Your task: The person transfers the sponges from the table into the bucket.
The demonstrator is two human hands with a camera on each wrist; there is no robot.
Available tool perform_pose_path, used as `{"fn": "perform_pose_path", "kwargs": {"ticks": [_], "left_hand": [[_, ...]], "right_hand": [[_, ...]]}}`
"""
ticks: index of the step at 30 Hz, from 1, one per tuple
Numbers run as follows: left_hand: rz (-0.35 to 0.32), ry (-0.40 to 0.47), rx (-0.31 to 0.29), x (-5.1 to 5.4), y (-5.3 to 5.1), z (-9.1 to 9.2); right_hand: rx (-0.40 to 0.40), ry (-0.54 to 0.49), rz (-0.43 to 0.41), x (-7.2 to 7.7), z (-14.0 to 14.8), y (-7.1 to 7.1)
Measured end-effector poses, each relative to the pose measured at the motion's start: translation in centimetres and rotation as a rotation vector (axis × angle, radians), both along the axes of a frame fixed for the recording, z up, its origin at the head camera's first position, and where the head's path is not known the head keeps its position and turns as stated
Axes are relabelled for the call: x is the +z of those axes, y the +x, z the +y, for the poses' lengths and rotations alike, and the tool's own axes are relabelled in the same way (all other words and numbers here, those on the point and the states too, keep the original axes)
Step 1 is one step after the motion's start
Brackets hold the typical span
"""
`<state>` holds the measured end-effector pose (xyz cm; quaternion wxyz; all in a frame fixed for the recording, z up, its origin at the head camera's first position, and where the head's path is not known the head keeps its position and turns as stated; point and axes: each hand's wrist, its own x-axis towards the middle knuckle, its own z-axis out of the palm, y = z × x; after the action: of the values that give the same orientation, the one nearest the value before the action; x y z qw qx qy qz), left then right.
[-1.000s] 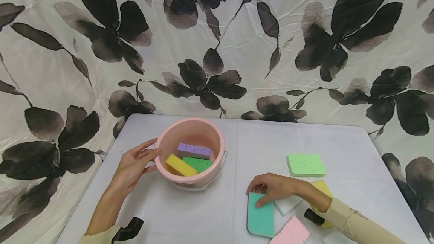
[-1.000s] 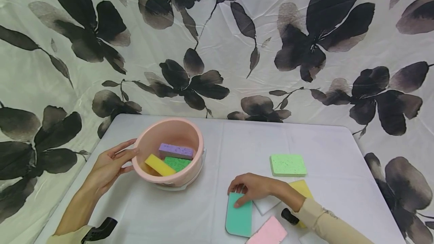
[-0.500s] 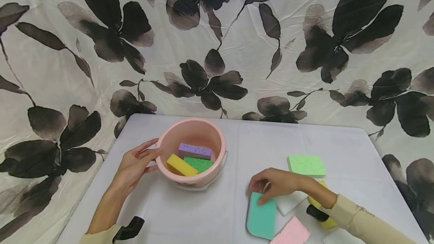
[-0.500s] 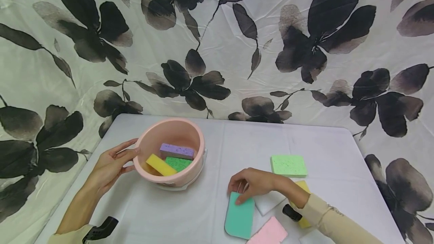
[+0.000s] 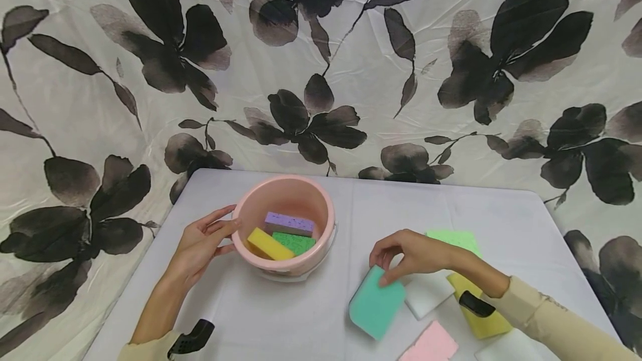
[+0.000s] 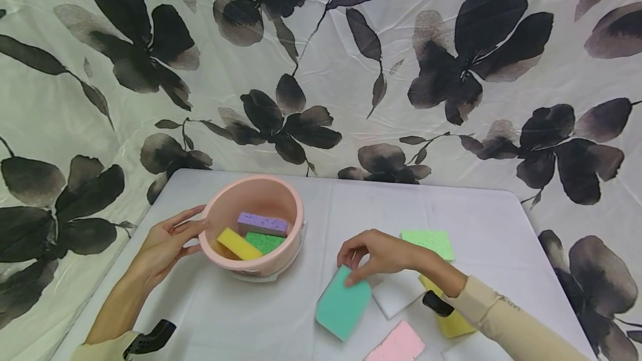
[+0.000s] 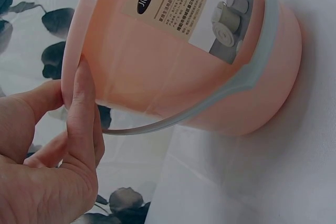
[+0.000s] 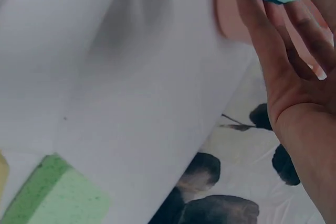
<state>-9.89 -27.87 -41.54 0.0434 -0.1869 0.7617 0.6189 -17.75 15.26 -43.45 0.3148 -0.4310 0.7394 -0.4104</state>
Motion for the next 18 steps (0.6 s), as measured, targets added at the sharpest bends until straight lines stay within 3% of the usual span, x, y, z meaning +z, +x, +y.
{"fn": "perform_pose_path", "kwargs": {"ticks": [18], "left_hand": [[-0.001, -0.008, -0.002, -0.1, -0.1, 0.0]], "right_hand": [[-0.055, -0.073, -0.002, 5.4, -1.7, -2.2]]}}
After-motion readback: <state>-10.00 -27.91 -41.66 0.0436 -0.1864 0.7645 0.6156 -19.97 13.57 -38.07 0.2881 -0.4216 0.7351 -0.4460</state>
